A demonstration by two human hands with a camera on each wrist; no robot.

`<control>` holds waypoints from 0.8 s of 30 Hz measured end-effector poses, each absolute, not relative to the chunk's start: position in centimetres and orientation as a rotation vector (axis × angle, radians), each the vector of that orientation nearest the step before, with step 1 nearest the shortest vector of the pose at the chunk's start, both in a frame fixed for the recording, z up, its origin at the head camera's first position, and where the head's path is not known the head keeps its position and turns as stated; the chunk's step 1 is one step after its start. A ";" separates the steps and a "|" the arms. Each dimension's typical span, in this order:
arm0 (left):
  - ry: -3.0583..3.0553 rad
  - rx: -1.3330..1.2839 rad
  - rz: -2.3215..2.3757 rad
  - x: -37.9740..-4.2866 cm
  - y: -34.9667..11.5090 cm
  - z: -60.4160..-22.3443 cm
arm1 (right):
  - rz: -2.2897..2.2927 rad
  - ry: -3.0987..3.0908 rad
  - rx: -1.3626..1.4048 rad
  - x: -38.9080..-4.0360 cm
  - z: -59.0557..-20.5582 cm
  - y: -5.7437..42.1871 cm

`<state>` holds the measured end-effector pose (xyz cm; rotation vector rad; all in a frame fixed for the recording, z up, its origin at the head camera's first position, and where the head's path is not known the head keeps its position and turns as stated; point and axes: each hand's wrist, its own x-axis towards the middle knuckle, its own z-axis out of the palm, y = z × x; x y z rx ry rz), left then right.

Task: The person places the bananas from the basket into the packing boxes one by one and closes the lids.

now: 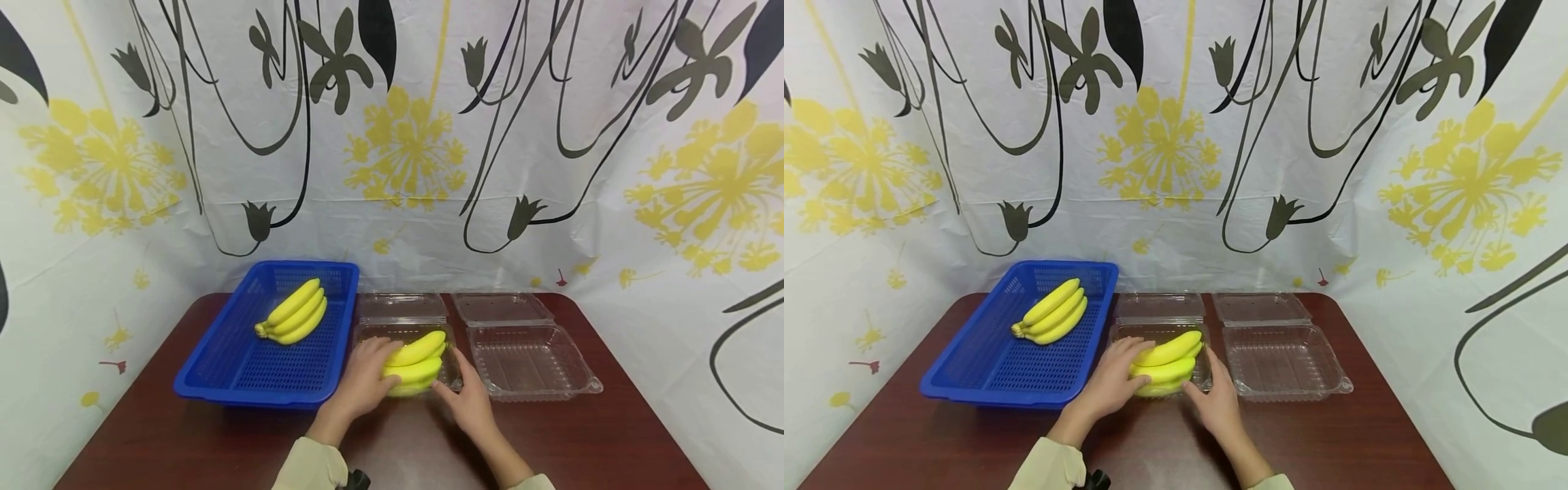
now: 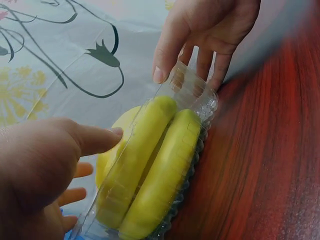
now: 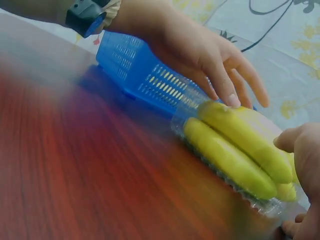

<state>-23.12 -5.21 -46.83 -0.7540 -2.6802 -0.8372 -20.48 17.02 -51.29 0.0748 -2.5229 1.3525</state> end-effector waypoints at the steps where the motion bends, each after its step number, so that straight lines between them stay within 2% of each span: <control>1: -2.669 -0.732 -0.850 -23.2 -5.2 -46.9 | 1.373 -2.521 0.070 -20.5 -51.2 17.1; 11: -2.535 -0.488 -1.097 -23.6 -5.7 -47.5 | 1.745 -2.488 -0.027 -21.2 -48.9 17.1; 24: -2.309 -0.336 -1.678 -24.6 -6.5 -49.9 | 1.979 -2.430 -0.153 -24.9 -47.0 17.6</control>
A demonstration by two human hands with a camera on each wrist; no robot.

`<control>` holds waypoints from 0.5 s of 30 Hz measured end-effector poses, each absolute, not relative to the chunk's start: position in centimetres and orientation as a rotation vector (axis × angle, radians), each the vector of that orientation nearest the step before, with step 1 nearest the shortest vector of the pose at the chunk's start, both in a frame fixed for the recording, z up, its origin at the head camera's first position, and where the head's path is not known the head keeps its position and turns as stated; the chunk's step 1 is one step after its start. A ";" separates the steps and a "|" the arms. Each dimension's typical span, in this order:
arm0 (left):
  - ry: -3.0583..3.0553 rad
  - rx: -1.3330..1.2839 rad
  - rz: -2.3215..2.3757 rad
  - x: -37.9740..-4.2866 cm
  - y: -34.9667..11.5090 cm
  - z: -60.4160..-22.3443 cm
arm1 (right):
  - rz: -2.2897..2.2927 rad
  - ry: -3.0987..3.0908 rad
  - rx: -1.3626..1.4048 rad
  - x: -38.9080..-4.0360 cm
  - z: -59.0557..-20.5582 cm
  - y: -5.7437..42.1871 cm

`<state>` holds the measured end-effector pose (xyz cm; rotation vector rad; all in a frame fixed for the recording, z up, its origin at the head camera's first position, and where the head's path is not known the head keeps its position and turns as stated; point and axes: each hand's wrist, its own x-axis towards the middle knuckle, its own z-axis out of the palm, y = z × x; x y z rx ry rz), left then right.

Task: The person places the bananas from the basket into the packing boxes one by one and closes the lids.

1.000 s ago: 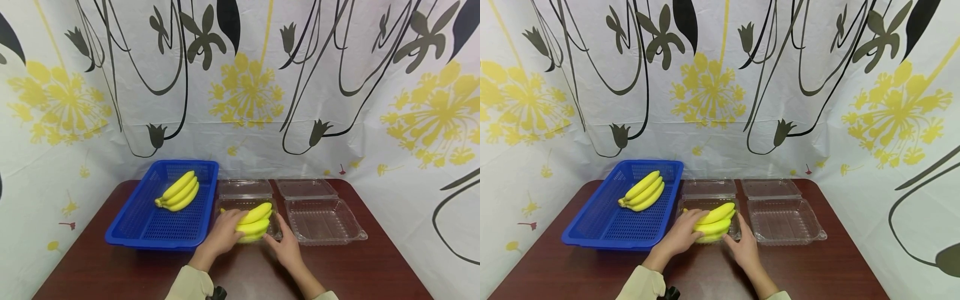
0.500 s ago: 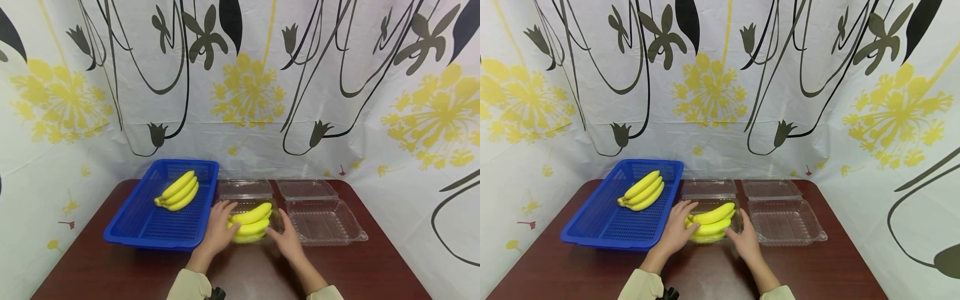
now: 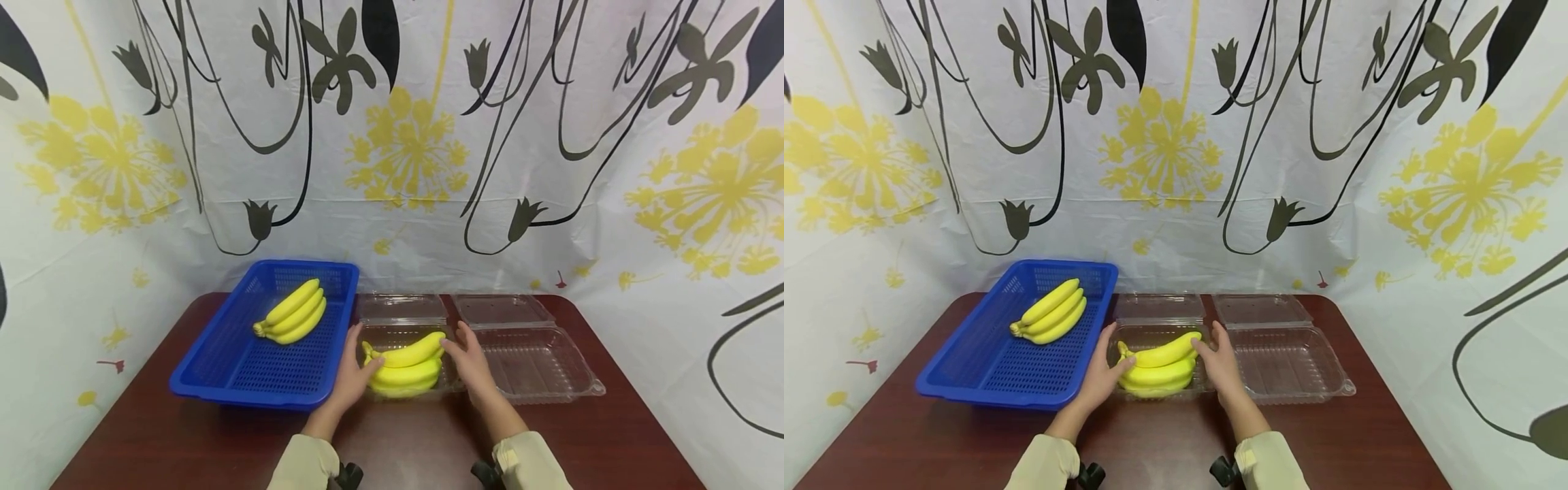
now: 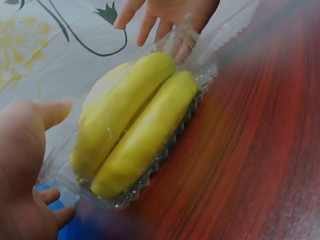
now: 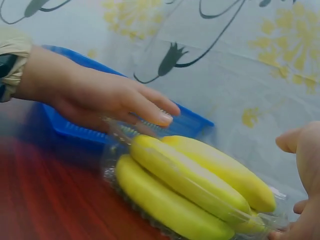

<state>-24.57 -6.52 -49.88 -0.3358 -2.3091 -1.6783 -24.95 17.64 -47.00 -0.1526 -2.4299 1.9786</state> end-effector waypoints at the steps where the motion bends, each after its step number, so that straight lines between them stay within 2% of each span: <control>1: -2.297 -0.328 -1.698 -24.6 -6.5 -49.9 | 2.001 -2.411 -0.155 -25.3 -47.0 17.7; 10: -2.272 -0.277 -1.816 -25.2 -6.2 -49.8 | 2.178 -2.258 -0.094 -28.1 -47.2 17.9; 15: -2.254 -0.263 -1.867 -25.3 -6.4 -50.0 | 2.108 -2.318 -0.118 -28.6 -47.3 17.8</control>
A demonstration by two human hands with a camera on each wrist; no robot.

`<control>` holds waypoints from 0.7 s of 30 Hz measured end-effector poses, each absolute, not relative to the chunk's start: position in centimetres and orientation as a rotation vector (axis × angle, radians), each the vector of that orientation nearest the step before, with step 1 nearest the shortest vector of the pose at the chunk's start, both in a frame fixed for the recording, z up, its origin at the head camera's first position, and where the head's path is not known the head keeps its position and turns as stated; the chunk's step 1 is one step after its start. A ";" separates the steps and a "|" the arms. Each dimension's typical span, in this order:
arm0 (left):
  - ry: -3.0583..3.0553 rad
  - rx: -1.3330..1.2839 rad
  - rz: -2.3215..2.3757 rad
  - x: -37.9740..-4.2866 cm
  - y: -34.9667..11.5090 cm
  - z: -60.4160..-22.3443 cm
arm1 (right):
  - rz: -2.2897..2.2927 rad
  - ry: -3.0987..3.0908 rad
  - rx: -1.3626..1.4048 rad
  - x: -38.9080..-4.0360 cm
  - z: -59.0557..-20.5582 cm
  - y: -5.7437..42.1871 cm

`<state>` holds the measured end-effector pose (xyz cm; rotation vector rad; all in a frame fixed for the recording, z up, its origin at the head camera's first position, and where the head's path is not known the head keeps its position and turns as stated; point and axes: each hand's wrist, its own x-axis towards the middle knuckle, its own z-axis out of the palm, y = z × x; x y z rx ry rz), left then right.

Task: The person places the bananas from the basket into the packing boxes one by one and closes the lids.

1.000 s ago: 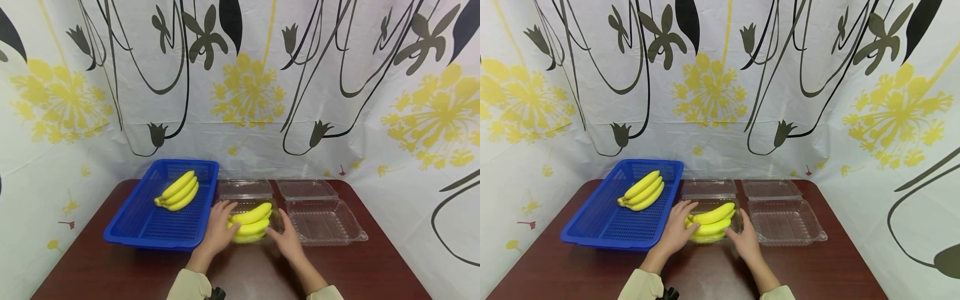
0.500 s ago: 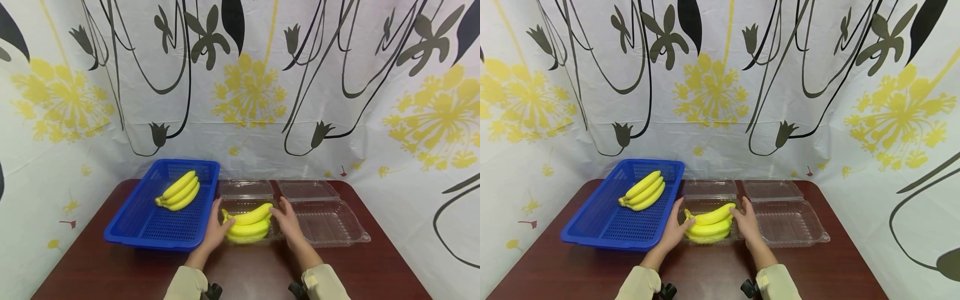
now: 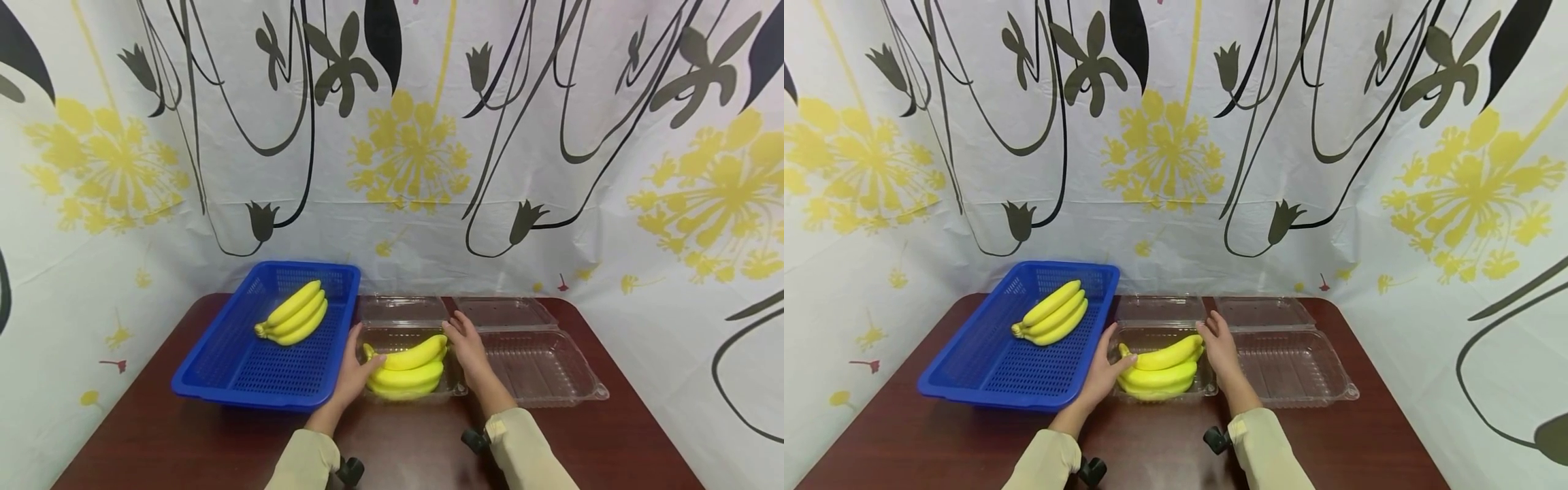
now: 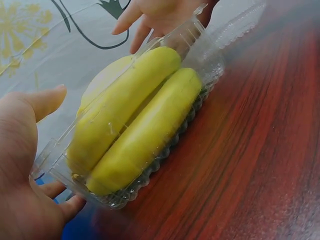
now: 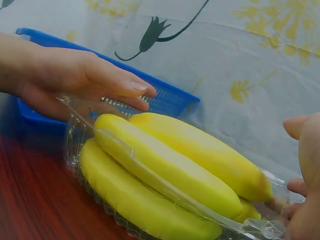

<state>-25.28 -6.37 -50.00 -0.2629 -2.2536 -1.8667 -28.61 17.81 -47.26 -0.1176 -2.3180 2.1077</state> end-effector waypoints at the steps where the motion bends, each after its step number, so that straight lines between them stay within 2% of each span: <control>1: -2.252 -0.259 -1.879 -25.3 -6.4 -50.0 | 2.082 -2.336 -0.134 -28.6 -47.3 17.8; 11: -2.303 -0.191 -1.859 -25.4 -6.2 -50.1 | 1.969 -2.426 -0.212 -28.3 -47.7 17.9; 21: -2.328 -0.204 -1.793 -25.7 -6.0 -50.2 | 1.893 -2.382 -0.167 -27.8 -48.1 18.0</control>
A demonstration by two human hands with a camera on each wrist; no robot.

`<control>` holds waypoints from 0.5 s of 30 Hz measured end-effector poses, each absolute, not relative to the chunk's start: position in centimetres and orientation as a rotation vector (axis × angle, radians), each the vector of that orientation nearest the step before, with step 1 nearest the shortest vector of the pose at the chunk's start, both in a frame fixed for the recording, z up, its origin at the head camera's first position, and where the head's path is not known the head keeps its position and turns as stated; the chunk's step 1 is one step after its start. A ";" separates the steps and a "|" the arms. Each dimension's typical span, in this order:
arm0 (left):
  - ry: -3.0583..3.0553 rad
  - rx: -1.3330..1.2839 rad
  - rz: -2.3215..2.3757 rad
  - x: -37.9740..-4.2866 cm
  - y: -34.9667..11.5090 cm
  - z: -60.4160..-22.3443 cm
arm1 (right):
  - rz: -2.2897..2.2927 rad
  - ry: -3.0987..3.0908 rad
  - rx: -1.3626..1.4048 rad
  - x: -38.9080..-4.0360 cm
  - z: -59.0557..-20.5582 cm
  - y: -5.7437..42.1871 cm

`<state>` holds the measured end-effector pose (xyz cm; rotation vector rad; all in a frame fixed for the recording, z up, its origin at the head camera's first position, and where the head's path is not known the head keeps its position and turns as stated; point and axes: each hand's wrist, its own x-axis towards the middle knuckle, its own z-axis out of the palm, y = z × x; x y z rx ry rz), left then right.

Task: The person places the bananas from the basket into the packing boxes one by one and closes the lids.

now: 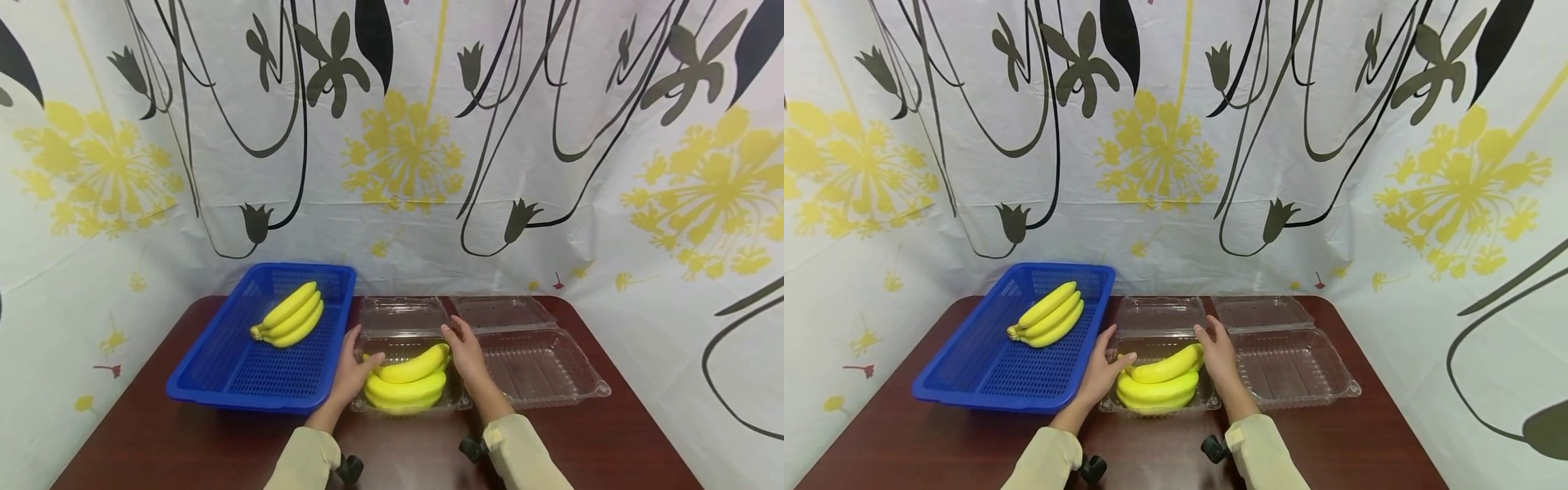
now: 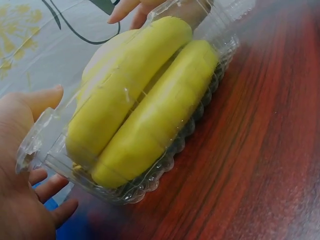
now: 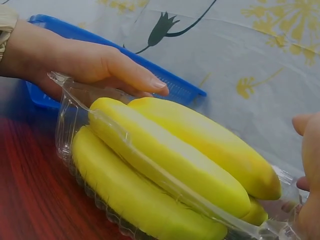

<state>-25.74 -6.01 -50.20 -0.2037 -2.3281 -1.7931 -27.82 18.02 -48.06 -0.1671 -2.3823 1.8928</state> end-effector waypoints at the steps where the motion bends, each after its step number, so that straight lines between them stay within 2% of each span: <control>1: -2.335 -0.200 -1.788 -25.8 -6.0 -50.2 | 1.894 -2.370 -0.159 -27.8 -48.1 18.0; 15: -2.297 -0.294 -1.667 -25.6 -5.8 -50.0 | 1.858 -2.278 -0.046 -27.5 -48.5 17.8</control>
